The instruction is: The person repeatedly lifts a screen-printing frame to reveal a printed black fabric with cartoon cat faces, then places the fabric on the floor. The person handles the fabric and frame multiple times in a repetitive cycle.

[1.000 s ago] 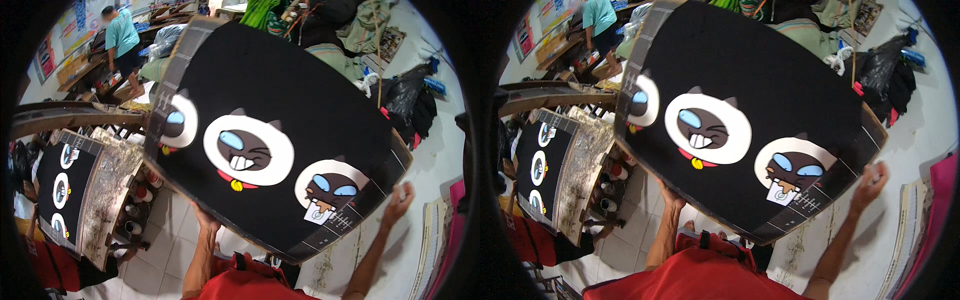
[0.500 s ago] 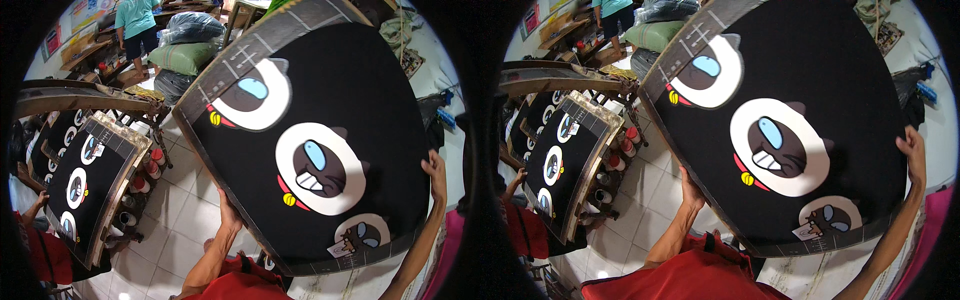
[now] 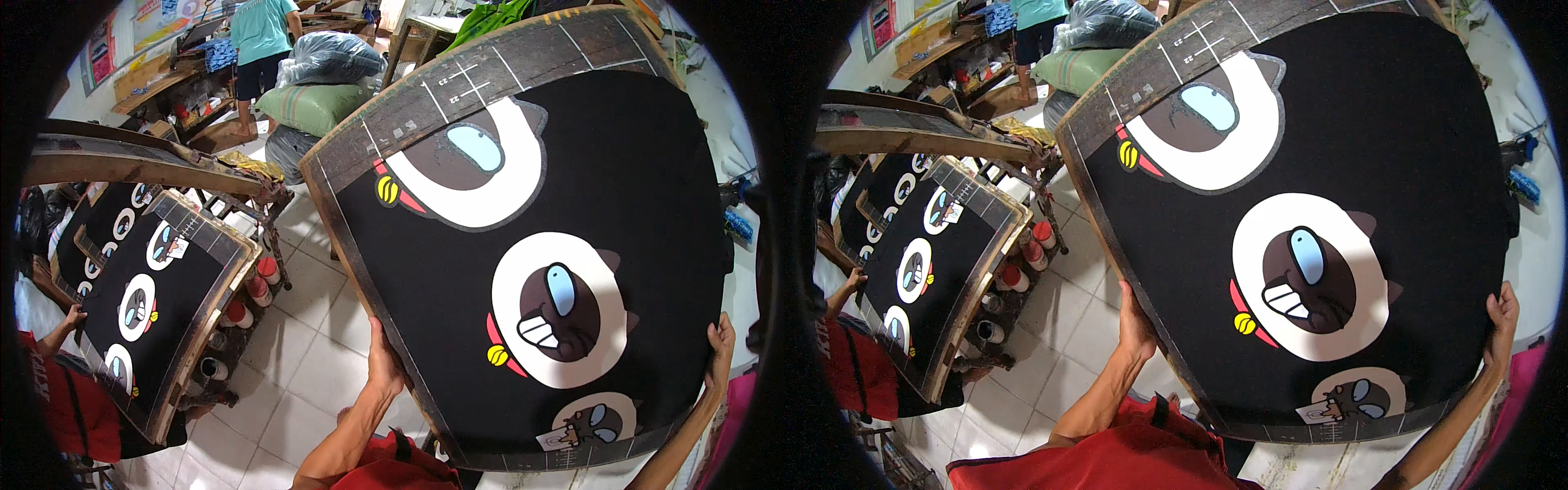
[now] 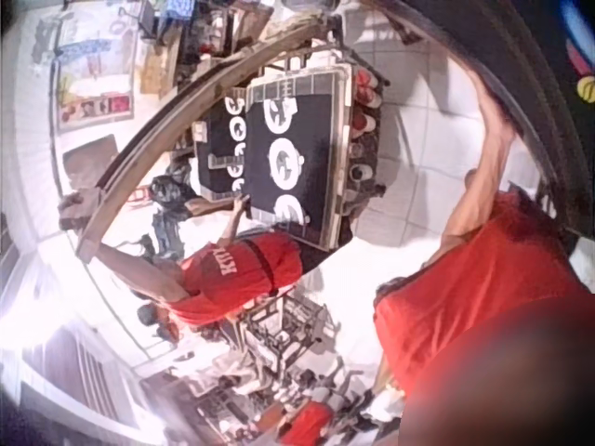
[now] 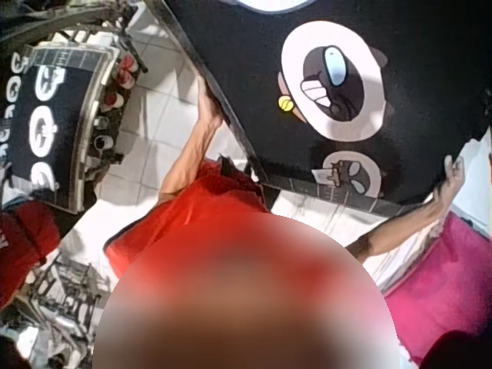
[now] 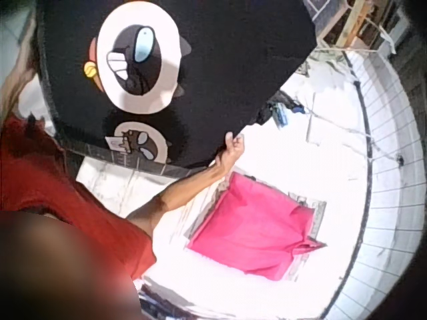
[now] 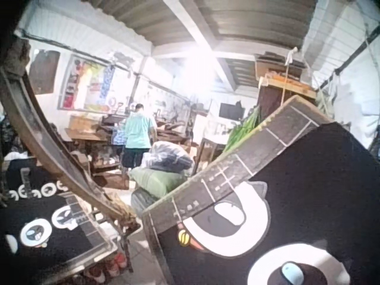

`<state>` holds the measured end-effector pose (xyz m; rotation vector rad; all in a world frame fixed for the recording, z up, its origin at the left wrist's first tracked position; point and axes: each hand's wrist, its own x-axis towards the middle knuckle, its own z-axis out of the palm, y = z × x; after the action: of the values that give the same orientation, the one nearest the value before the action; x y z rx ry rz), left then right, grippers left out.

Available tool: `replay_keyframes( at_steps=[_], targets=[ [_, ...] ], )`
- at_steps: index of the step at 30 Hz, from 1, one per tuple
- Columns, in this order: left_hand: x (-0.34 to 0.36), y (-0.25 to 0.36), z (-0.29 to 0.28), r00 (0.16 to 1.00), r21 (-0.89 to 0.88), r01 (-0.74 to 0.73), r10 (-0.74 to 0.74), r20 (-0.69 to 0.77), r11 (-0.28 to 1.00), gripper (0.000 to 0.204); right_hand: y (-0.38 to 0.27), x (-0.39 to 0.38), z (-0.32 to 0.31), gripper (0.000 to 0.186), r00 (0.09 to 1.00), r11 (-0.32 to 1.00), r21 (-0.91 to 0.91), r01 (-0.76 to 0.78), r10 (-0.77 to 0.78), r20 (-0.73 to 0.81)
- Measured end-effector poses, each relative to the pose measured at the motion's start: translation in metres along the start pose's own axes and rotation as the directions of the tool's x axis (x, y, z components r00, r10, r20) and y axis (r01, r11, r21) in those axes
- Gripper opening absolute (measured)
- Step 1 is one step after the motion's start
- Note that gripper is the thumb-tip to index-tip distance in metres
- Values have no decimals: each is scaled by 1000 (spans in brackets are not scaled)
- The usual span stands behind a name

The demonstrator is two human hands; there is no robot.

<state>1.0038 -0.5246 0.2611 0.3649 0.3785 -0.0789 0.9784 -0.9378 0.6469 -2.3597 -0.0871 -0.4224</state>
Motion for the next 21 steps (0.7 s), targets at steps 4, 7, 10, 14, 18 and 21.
replay_keyframes(
  at_steps=[4,7,10,14,18,21],
  targets=[
    [3,4,1,998,-30,-52,53,30,998,78,8,-8,1,20,1000,998,68,-3,4,-8],
    [6,6,-3,995,-31,-79,81,53,996,77,11,-14,3,24,1000,994,109,-9,9,1],
    [9,8,-6,995,-21,-78,79,57,997,78,16,-19,6,32,1000,992,126,-9,10,-6],
    [11,11,-8,995,9,-81,81,53,997,83,26,-21,10,35,1000,982,187,-14,17,-12],
    [12,12,-7,995,62,-92,90,34,994,90,35,-23,10,31,1000,984,179,-10,13,-17],
    [13,12,-6,992,120,-119,111,66,986,90,40,-25,11,28,999,973,226,-38,45,-26]
  ],
)
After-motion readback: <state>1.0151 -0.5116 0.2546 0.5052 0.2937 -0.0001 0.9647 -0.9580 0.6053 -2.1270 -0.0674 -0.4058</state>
